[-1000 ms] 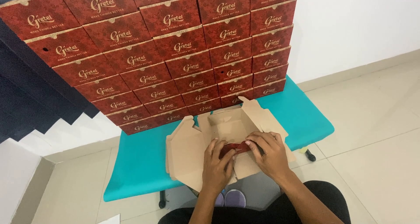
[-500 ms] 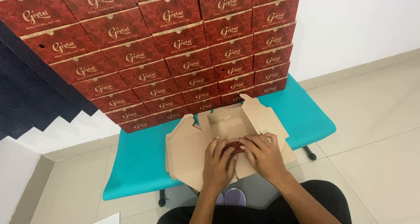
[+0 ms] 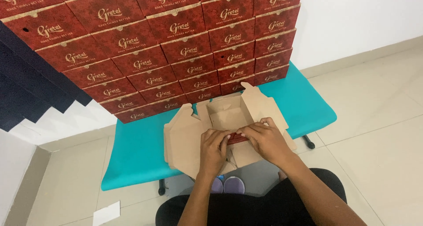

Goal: The person sits on the floor and folds a flat cardboard sheet into a small box. They tuck the flaps to form the sides and then place a decorative lid on top. The person repeats this process with another sheet, creating a second box and placing it next to the first one.

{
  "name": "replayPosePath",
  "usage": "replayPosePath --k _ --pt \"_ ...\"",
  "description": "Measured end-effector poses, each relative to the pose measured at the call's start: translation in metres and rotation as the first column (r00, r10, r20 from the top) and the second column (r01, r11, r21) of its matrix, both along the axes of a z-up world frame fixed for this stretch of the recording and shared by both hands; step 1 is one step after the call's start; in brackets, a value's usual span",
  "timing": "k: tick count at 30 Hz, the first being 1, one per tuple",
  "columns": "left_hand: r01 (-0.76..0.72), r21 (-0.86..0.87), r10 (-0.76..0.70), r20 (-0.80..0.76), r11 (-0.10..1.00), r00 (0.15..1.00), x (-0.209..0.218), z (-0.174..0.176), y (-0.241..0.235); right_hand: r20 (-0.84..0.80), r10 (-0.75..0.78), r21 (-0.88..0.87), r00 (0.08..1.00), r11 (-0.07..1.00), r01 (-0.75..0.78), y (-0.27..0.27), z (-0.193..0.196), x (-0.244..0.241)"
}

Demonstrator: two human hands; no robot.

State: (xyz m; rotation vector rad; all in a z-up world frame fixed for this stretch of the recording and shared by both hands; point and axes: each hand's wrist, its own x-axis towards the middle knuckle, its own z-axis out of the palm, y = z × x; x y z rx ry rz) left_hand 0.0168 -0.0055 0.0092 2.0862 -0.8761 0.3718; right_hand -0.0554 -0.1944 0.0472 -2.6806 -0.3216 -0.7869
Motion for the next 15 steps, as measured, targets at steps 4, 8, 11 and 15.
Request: replayPosePath --k 4,8,11,15 --pt "0.046 -0.042 -0.048 -0.027 0.998 0.998 0.004 -0.001 0.002 0.009 0.024 -0.024 1.000 0.999 -0.024 0.008 0.003 0.001" --pt "0.053 -0.109 -0.053 0.001 0.993 0.999 -0.008 0.007 0.004 -0.026 0.014 -0.064 1.000 0.998 -0.015 0.008 -0.002 0.004" --pt "0.025 -0.070 -0.018 0.097 0.997 0.995 -0.010 0.001 0.004 -0.045 0.005 -0.064 0.999 0.998 -0.007 0.008 -0.006 0.005" --pt "0.003 -0.030 0.002 0.182 1.000 0.983 -0.009 -0.009 0.002 -0.069 0.003 -0.043 0.998 0.999 -0.006 0.009 -0.004 0.004"
